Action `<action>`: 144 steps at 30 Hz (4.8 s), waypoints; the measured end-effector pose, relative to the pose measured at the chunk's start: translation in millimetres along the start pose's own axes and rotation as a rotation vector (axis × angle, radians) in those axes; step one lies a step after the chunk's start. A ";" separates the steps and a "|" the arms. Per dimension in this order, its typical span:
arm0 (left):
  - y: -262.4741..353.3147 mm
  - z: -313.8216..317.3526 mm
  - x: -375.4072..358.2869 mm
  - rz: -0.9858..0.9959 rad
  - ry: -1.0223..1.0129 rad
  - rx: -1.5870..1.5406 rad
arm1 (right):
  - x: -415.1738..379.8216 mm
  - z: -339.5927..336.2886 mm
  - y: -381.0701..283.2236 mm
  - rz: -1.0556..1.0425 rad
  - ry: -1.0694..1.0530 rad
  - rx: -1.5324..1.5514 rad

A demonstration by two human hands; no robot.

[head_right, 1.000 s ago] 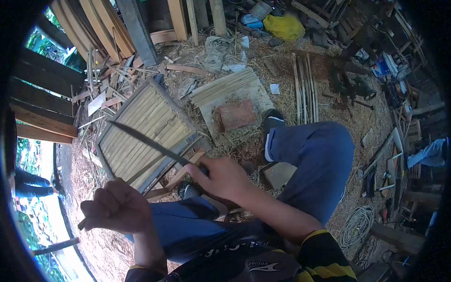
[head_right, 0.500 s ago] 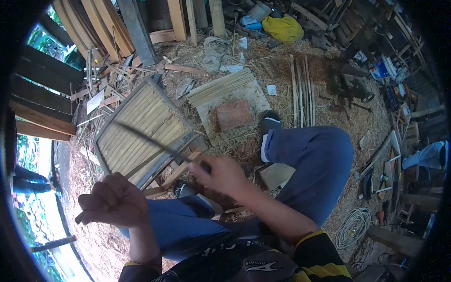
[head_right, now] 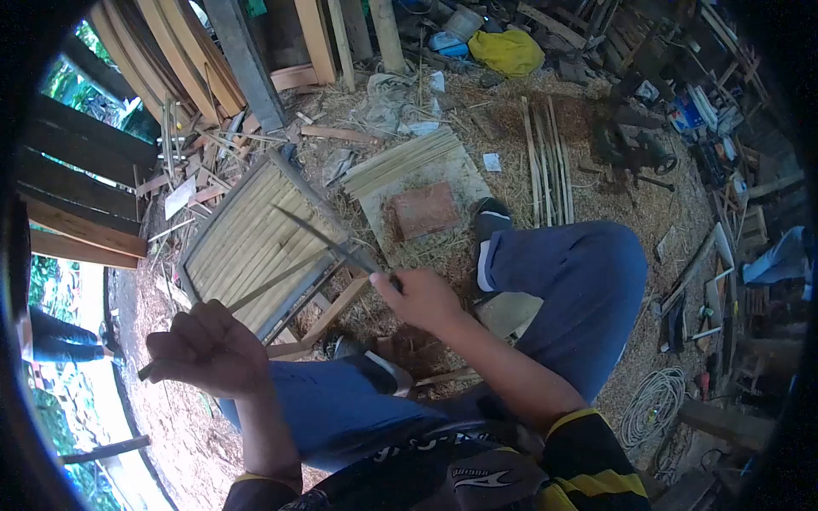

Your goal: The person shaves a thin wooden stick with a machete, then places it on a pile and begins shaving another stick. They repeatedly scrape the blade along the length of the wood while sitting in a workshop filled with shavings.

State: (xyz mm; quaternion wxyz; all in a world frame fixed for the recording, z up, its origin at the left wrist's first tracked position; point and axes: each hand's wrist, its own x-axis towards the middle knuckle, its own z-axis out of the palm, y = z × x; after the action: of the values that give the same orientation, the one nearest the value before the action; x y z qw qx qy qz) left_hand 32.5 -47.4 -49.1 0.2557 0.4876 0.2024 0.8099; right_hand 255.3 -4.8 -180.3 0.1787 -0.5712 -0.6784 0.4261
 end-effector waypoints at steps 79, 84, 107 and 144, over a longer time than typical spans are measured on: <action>-1.1 -3.5 -15.9 -0.035 -0.114 -0.226 | -25.8 16.8 -11.1 -0.145 0.020 0.128; 2.5 2.2 -17.1 -0.035 -0.173 -0.229 | -26.2 3.7 -13.7 -0.100 -0.041 0.163; 6.5 -8.8 -20.6 -0.055 -0.189 -0.185 | -30.1 13.6 -19.9 -0.276 -0.030 0.140; 7.9 2.8 -9.6 0.011 -0.216 -0.124 | 14.5 9.7 39.5 0.093 -0.015 -0.071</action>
State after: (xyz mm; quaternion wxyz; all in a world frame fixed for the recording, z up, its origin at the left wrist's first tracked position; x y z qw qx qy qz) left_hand 37.1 -59.3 -49.9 0.3012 0.5564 0.1205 0.7650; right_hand 268.7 4.4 -220.3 0.1335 -0.6048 -0.6672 0.4138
